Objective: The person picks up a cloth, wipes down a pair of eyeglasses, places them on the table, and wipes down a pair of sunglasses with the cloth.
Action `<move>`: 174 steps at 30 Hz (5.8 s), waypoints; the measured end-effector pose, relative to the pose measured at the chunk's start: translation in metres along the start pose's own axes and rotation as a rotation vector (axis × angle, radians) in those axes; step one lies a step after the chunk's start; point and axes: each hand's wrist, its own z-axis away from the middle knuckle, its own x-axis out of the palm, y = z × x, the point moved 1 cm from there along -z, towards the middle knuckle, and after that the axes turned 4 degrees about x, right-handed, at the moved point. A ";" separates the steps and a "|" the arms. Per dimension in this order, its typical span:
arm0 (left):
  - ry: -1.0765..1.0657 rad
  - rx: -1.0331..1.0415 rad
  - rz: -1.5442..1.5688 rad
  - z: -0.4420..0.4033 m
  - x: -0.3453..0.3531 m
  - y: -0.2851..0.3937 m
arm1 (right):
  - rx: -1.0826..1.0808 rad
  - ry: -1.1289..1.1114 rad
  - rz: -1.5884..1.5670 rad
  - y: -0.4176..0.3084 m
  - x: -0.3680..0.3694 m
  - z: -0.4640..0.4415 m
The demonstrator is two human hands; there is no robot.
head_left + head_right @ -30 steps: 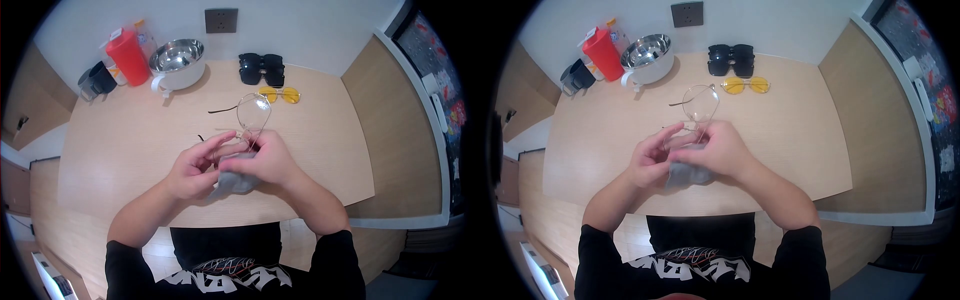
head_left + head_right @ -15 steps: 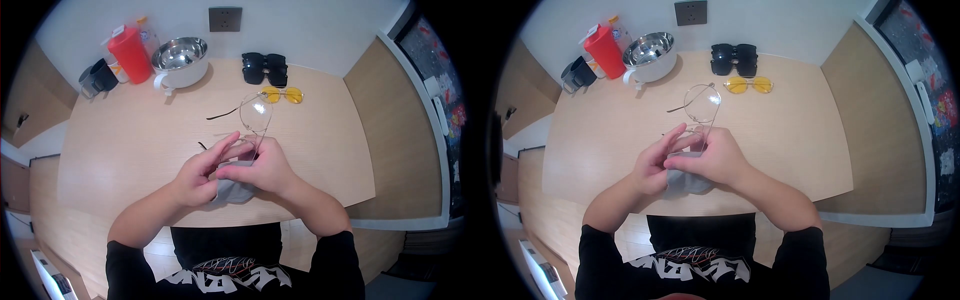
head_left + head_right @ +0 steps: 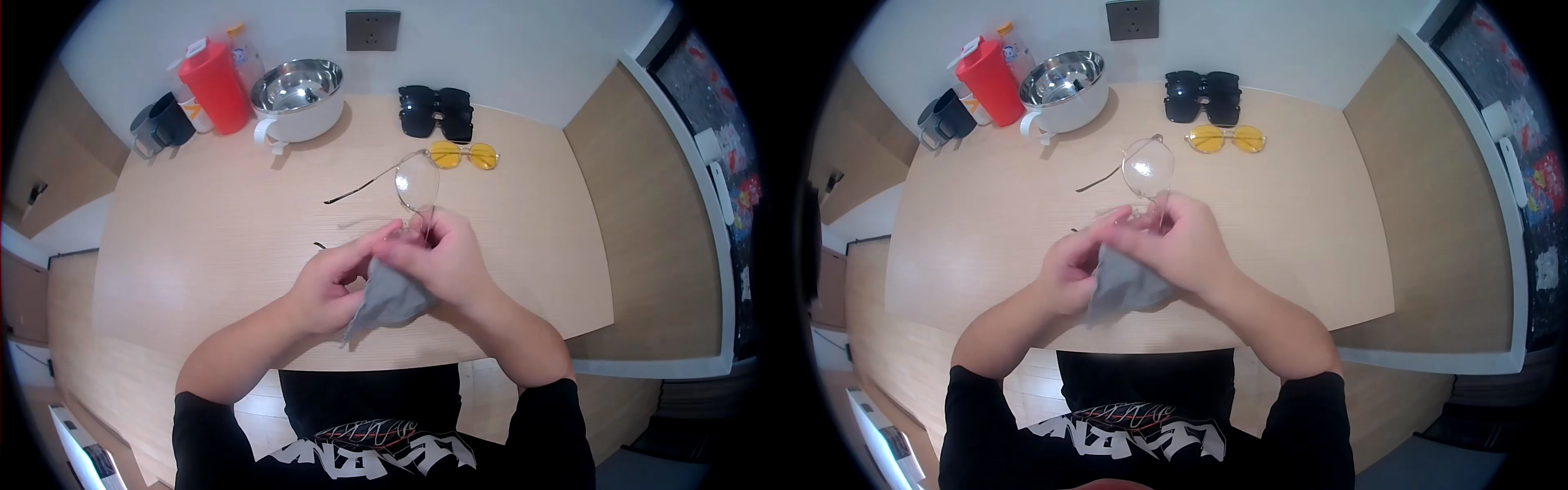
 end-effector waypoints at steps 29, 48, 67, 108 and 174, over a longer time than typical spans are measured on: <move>0.012 0.157 0.182 0.000 -0.001 0.008 | -0.119 0.023 -0.054 -0.001 -0.017 -0.004; 0.001 0.020 0.414 0.001 -0.004 0.015 | -0.200 0.071 -0.134 0.001 -0.019 -0.002; -0.003 0.056 0.394 0.001 -0.006 0.019 | -0.248 0.022 -0.123 0.003 -0.025 -0.004; 0.055 0.052 0.373 0.001 -0.005 0.016 | -0.250 -0.097 0.083 0.013 -0.022 -0.010; 0.016 0.068 0.016 -0.002 -0.001 0.000 | -0.068 0.125 -0.065 0.010 -0.012 -0.010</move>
